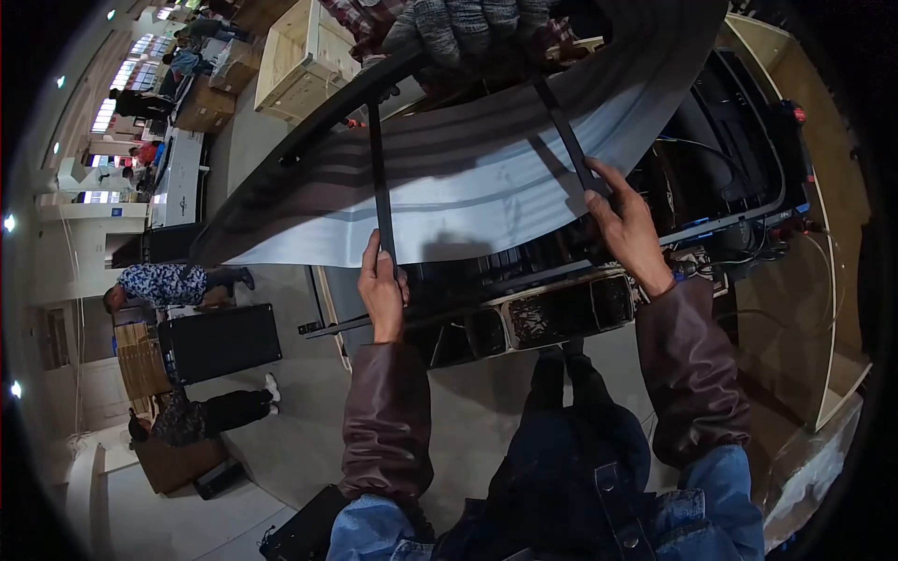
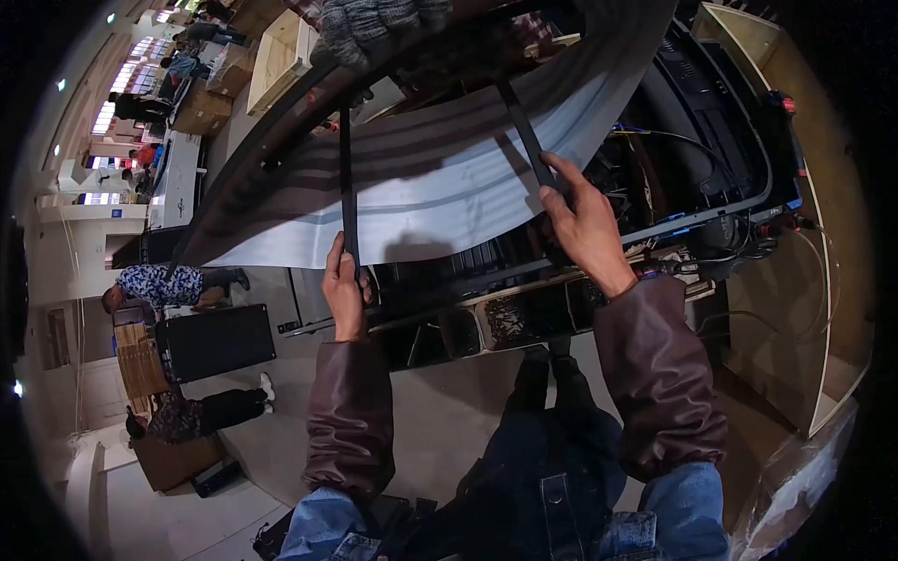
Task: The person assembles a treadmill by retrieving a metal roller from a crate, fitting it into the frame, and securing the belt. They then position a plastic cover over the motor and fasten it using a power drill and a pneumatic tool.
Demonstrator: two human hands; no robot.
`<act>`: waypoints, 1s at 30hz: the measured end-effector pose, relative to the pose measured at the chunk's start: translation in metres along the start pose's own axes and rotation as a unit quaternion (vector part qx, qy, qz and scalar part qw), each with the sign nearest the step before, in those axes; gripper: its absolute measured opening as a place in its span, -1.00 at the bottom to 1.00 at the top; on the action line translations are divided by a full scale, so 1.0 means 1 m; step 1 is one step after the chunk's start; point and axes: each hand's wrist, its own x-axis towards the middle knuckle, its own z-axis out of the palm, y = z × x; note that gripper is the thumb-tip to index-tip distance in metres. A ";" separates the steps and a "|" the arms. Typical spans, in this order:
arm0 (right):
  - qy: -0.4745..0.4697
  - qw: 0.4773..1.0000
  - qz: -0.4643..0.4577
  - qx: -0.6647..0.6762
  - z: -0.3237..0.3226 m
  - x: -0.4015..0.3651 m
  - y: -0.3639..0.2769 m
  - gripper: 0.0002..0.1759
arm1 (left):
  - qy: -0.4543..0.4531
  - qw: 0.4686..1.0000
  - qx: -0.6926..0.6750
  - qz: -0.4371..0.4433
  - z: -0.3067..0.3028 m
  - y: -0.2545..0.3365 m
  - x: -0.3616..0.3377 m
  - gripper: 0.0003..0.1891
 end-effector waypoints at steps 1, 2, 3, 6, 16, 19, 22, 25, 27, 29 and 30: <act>-0.002 1.000 -0.001 -0.003 0.000 -0.001 0.003 -0.51 | 0.001 1.000 -0.019 -0.007 0.000 -0.006 0.001 -0.54; 0.001 1.000 -0.005 0.001 0.001 0.000 0.006 -0.51 | 0.002 0.999 -0.039 -0.013 0.000 -0.011 0.003 -0.54; 0.002 1.000 -0.009 0.004 0.002 0.001 0.008 -0.50 | 0.005 0.999 -0.043 -0.014 0.002 -0.011 0.003 -0.54; -0.019 0.999 0.012 0.026 0.000 0.003 0.013 -0.49 | -0.001 0.997 -0.073 -0.031 0.001 -0.015 0.006 -0.55; -0.089 0.992 0.052 0.078 -0.012 0.017 0.020 -0.40 | -0.187 0.965 -0.101 -0.155 -0.022 -0.034 0.030 -0.59; -0.168 0.970 0.154 0.082 -0.020 0.023 0.015 -0.44 | -0.191 0.941 -0.162 -0.228 -0.019 -0.027 0.026 -0.55; -0.189 0.968 0.149 0.071 -0.023 0.024 0.015 -0.39 | -0.207 0.956 -0.079 -0.194 -0.019 -0.028 0.028 -0.56; -0.199 0.969 0.134 0.058 -0.024 0.024 0.014 -0.39 | -0.195 0.962 -0.060 -0.181 -0.018 -0.030 0.029 -0.57; -0.219 0.953 0.168 0.122 -0.025 0.024 0.019 -0.42 | -0.196 0.966 -0.036 -0.166 -0.016 -0.039 0.032 -0.56; -0.242 0.938 0.173 0.179 -0.030 0.030 0.036 -0.54 | -0.186 0.966 -0.051 -0.170 -0.014 -0.053 0.037 -0.58; -0.206 0.945 0.193 0.164 -0.028 0.028 0.033 -0.59 | -0.184 0.972 -0.052 -0.136 -0.010 -0.061 0.036 -0.58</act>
